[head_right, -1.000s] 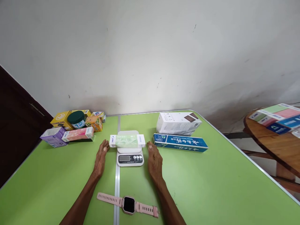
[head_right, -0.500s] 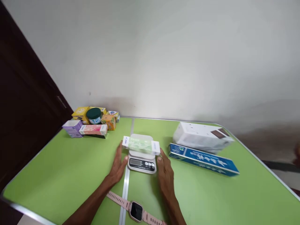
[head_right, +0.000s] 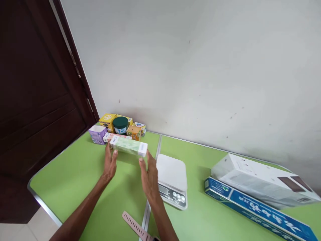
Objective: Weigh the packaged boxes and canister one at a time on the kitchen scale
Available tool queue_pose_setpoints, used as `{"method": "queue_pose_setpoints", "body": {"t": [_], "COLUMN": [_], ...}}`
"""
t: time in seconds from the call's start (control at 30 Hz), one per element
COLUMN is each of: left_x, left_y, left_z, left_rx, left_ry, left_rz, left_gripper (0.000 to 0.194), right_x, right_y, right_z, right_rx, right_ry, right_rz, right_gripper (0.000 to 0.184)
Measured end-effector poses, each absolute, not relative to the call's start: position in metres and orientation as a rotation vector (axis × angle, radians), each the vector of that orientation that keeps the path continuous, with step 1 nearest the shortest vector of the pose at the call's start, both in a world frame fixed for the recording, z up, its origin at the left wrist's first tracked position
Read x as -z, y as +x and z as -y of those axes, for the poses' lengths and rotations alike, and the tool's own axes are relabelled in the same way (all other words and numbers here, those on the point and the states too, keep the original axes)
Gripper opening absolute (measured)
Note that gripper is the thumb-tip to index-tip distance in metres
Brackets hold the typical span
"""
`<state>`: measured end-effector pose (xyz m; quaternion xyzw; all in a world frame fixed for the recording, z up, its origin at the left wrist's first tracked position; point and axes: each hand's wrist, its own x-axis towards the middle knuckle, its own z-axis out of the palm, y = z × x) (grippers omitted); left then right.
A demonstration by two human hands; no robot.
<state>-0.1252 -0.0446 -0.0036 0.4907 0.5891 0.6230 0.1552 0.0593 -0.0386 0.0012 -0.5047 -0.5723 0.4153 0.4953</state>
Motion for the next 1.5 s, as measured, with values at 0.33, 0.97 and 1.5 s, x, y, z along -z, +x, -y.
{"method": "queue_pose_setpoints", "body": {"t": [0.33,0.97,1.5], "left_x": [0.007,0.002,0.020], "left_y": [-0.202,-0.108,0.186], "left_z": [-0.010,0.032,0.055], "left_rx": [-1.555,-1.479,-0.676], "left_ry": [1.674,1.931,1.593], "left_rz": [-2.207,-1.853,-1.208], "left_gripper": [0.077,0.082,0.109], "right_x": [0.004,0.009,0.069], "right_y": [-0.027,0.102,0.395], "right_z": [-0.037,0.036,0.080], "right_rx": [-0.968,-0.427,-0.150], "right_ry": [-0.998,-1.091,-1.817], "right_rz": [1.634,1.646,0.717], "right_gripper": [0.092,0.050,0.099]}}
